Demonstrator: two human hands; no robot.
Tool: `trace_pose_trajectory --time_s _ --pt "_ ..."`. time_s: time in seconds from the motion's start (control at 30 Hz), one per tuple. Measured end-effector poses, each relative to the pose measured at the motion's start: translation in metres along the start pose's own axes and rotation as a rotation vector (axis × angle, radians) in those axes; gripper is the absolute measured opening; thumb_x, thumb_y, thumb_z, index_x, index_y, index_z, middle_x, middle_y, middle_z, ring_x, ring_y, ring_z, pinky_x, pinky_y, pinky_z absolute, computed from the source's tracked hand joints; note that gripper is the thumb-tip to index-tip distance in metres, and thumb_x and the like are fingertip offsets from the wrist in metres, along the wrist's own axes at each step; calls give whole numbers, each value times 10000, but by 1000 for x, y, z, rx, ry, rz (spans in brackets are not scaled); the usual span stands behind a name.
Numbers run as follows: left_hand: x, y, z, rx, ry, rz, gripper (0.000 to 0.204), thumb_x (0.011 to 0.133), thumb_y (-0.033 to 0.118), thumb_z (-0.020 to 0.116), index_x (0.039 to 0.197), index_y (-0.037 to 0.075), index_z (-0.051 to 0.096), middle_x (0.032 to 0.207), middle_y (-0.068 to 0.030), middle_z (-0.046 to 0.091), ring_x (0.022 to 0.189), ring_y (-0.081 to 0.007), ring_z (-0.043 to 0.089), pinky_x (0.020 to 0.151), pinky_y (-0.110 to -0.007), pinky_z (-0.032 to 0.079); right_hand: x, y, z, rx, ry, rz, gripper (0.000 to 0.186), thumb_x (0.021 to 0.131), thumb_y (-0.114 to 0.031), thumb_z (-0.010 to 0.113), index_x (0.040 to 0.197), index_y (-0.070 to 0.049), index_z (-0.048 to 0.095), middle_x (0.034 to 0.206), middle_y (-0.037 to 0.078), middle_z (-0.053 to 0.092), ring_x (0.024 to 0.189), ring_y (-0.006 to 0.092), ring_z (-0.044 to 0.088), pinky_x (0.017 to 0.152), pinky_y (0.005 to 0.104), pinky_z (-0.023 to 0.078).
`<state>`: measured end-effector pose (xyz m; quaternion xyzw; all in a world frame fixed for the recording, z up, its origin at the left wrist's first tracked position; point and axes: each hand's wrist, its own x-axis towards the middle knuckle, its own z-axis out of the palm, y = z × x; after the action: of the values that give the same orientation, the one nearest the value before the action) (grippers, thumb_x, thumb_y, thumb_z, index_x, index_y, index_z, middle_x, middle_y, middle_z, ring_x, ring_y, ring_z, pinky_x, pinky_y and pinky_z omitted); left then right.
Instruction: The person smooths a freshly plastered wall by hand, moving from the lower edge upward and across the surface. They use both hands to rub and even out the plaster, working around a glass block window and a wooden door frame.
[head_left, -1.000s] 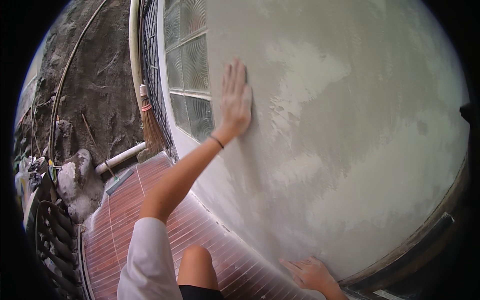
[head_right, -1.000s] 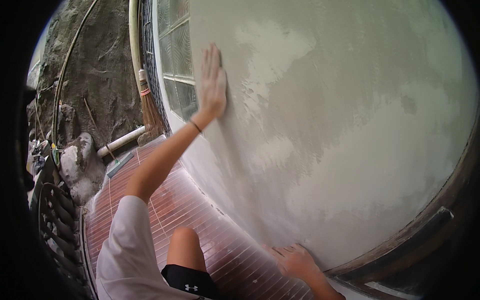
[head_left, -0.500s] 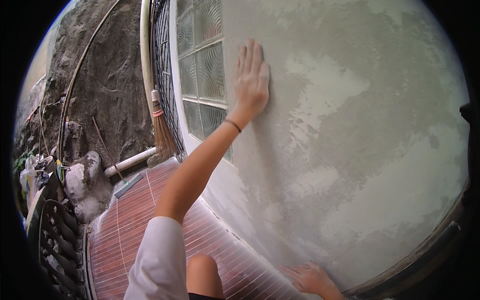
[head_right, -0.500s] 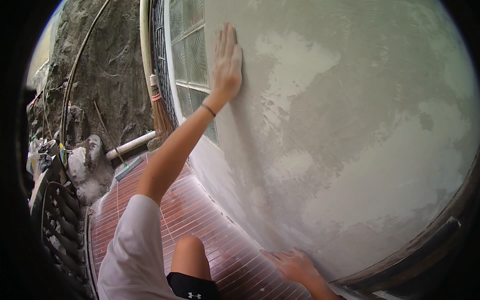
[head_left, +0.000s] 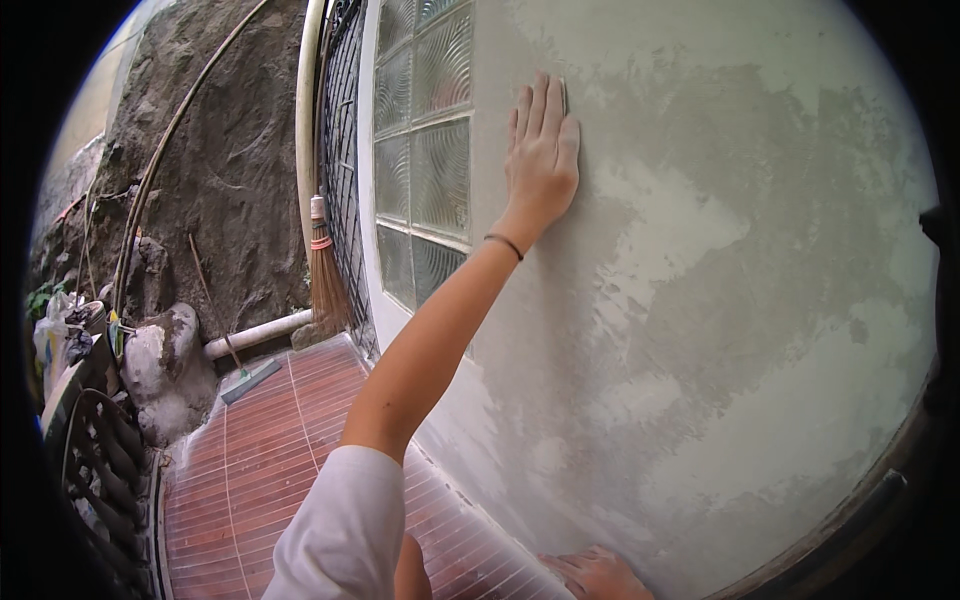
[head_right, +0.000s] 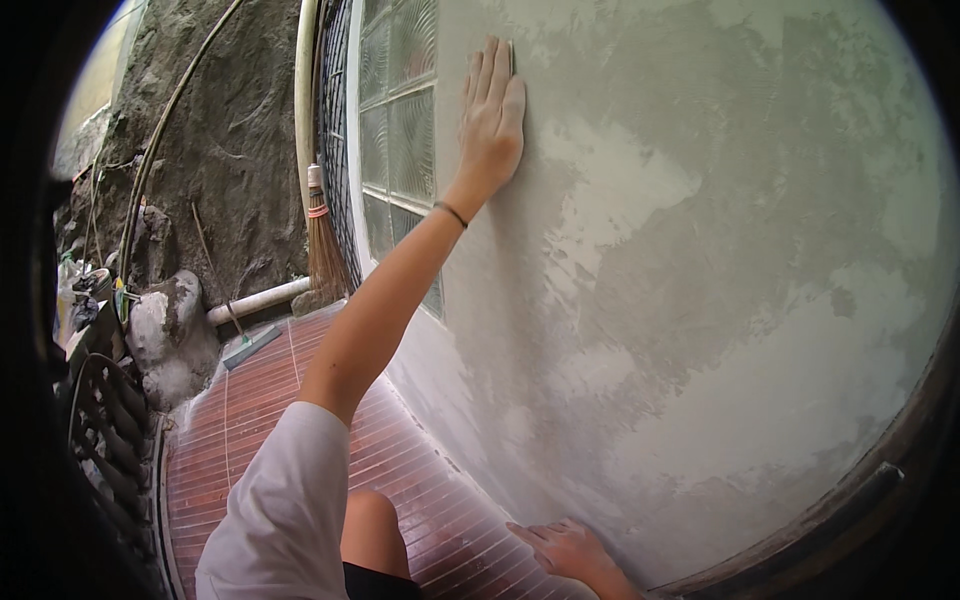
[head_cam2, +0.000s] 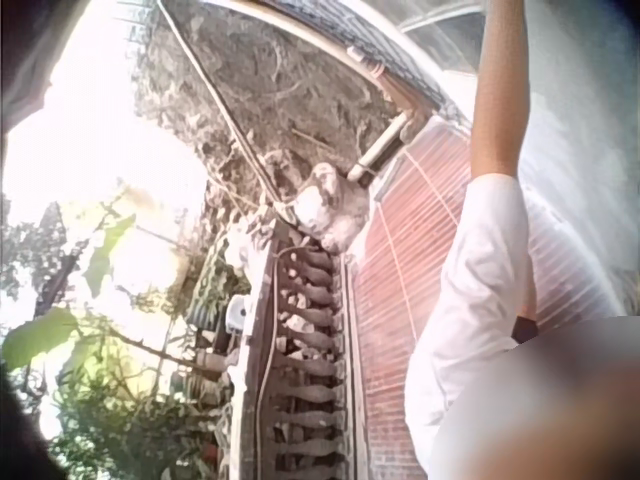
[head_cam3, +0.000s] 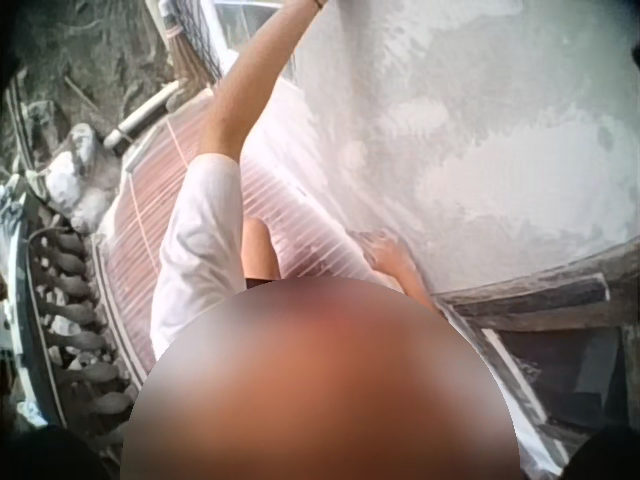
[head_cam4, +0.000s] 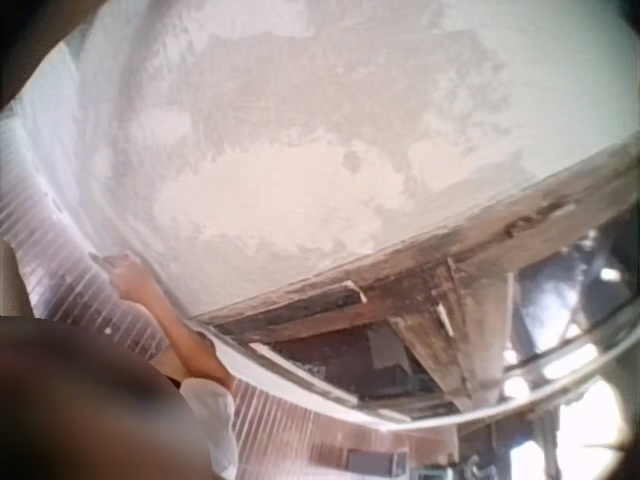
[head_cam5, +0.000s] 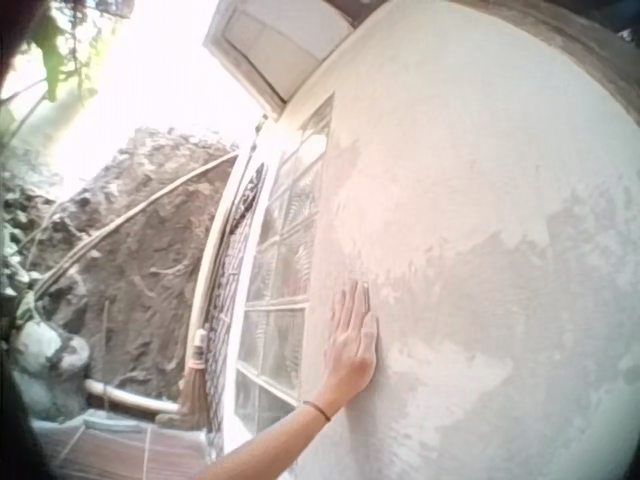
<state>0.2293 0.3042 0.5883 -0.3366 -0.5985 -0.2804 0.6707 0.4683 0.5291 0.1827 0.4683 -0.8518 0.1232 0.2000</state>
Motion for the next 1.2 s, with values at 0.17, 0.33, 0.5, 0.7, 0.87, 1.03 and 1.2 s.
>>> trace_pose_trajectory --time_s 0.17,0.33,0.5,0.7,0.87,1.03,1.2 --pt "-100 58 -32 23 -188 100 534 1009 223 310 1496 5 291 1579 -148 243 1480 -327 138 1192 -429 83 -7 2 12 45 -117 42 661 758 -148 622 1402 -235 500 878 -26 693 688 153 643 689 305 489" --pt "-33 18 -18 -47 -118 33 531 1007 228 336 1494 18 305 1572 -147 260 1470 -341 167 1187 -449 91 -10 7 14 -44 -150 51 679 748 -147 628 1407 -239 491 842 -34 669 673 149 632 682 300 479" --pt "-11 13 0 -12 -43 -84 534 1010 232 321 1504 32 288 1586 -134 230 1476 -323 155 1188 -450 81 -2 4 0 -41 -119 99 646 748 -175 647 1376 -267 525 968 -34 706 717 170 648 709 312 485" --pt "-123 47 -28 35 -182 -11 547 991 211 344 1505 31 290 1588 -137 222 1480 -318 146 1187 -461 71 2 -8 -9 -66 -127 90 655 738 -166 644 1375 -268 527 883 -18 695 722 167 652 714 320 486" --pt "-32 -23 -17 50 -92 -69 549 996 235 353 1506 41 286 1589 -121 224 1479 -316 145 1185 -481 60 0 1 -1 -63 -90 85 666 747 -137 633 1390 -251 505 774 -20 634 711 150 624 674 311 468" --pt "-71 5 -22 56 -79 -55 552 993 239 368 1503 41 294 1588 -134 219 1480 -322 135 1182 -497 52 1 4 19 -33 -246 134 666 778 -149 622 1416 -260 469 818 -7 647 753 183 632 751 340 484" --pt "-162 36 -49 99 -303 26 566 979 220 346 1501 8 282 1595 -148 190 1487 -329 93 1191 -461 31 4 -2 31 17 -251 119 659 807 -155 604 1435 -267 440 854 -1 660 800 209 644 805 365 490"
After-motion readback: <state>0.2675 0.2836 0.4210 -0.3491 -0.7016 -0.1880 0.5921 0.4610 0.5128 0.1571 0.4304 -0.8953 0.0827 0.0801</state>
